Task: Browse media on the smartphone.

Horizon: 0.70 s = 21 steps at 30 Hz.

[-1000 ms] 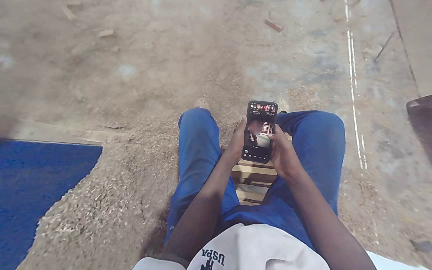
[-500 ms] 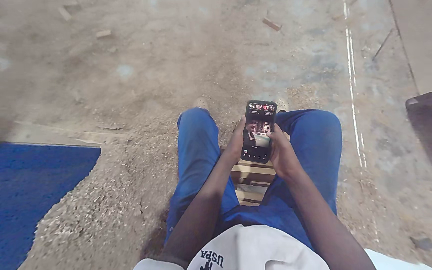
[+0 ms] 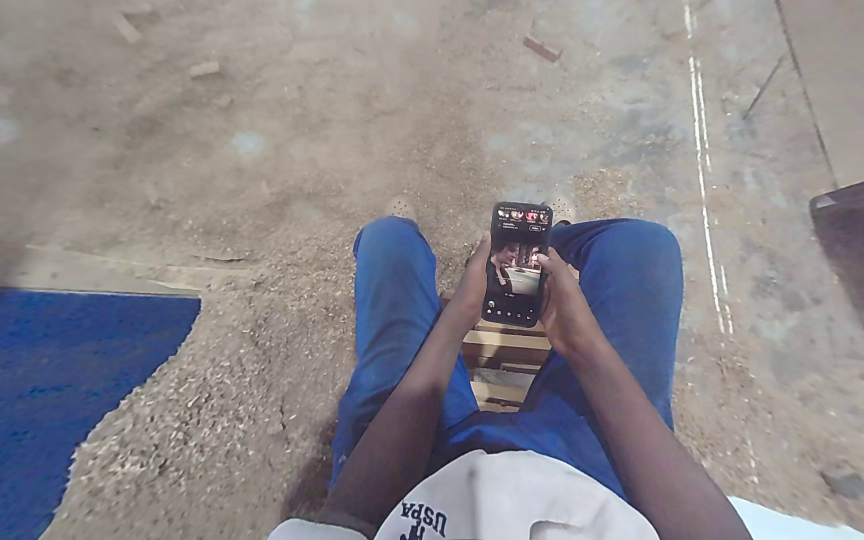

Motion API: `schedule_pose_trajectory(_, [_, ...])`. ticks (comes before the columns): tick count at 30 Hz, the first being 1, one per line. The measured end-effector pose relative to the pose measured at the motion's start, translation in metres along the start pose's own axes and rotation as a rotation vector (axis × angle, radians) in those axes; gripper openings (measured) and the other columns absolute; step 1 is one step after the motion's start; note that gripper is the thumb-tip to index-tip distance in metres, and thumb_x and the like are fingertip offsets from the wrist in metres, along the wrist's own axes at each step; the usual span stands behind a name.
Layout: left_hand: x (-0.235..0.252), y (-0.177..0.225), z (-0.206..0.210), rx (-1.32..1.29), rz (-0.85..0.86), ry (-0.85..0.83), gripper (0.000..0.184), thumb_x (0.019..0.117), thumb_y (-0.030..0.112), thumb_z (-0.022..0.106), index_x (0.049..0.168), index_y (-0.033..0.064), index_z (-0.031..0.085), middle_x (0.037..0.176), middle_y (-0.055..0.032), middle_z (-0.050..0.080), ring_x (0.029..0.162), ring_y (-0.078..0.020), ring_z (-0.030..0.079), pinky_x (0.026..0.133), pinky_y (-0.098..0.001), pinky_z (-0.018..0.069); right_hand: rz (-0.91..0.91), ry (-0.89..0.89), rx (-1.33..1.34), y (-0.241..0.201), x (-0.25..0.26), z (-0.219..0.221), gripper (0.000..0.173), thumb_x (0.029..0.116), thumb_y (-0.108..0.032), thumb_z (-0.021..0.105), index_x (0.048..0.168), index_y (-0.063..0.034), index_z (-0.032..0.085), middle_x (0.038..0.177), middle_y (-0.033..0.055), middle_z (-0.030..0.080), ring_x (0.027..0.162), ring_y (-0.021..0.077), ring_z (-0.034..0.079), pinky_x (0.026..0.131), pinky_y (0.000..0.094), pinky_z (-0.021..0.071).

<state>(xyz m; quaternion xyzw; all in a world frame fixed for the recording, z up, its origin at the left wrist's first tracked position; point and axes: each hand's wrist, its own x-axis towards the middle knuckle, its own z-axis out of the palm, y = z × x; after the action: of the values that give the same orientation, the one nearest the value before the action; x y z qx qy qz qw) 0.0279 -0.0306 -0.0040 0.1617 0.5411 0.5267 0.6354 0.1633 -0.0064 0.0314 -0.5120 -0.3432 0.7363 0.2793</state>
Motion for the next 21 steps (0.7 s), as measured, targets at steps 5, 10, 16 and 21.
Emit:
schedule_pose_trajectory(5, [0.0019,-0.0023,-0.0024,-0.005,0.025,-0.03,0.064,0.1079,0.057,0.017,0.126,0.0145,0.062,0.102,-0.0037,0.07,0.092,-0.0123,0.068,0.08,-0.0317,0.0587,-0.005,-0.001,-0.002,-0.0001,0.0004,0.0001,0.047,0.1061,-0.037,0.037,0.15,-0.022,0.042,0.131,0.0082,0.062,0.118,0.0208,0.062,0.096,0.0416,0.054])
schedule_pose_trajectory(10, [0.0009,-0.0013,-0.0012,0.002,0.032,-0.014,0.062,0.1086,0.055,0.017,0.119,0.0136,0.063,0.096,-0.0019,0.069,0.086,-0.0107,0.067,0.076,-0.0297,0.0578,-0.003,0.003,-0.012,-0.0001,0.0003,0.0003,0.05,0.1059,-0.037,0.037,0.153,-0.0222,0.039,0.135,0.0087,0.061,0.12,0.0215,0.061,0.097,0.0427,0.0534])
schedule_pose_trajectory(16, [0.0004,-0.0013,-0.0013,-0.014,0.017,-0.024,0.063,0.108,0.056,0.017,0.127,0.0148,0.061,0.101,-0.0044,0.071,0.092,-0.0132,0.069,0.081,-0.033,0.0593,-0.003,0.001,-0.008,0.0001,0.0007,-0.0001,0.048,0.1056,-0.036,0.037,0.151,-0.0221,0.041,0.131,0.0086,0.062,0.117,0.021,0.063,0.095,0.0421,0.0542])
schedule_pose_trajectory(21, [0.0007,-0.0014,-0.0024,0.003,0.025,-0.031,0.064,0.1077,0.057,0.016,0.133,0.0164,0.059,0.111,-0.0054,0.071,0.1,-0.0149,0.068,0.086,-0.036,0.0584,-0.012,-0.006,-0.011,-0.0004,0.0002,0.0004,0.046,0.105,-0.035,0.038,0.149,-0.0225,0.043,0.13,0.0079,0.063,0.116,0.0209,0.063,0.095,0.0419,0.0545])
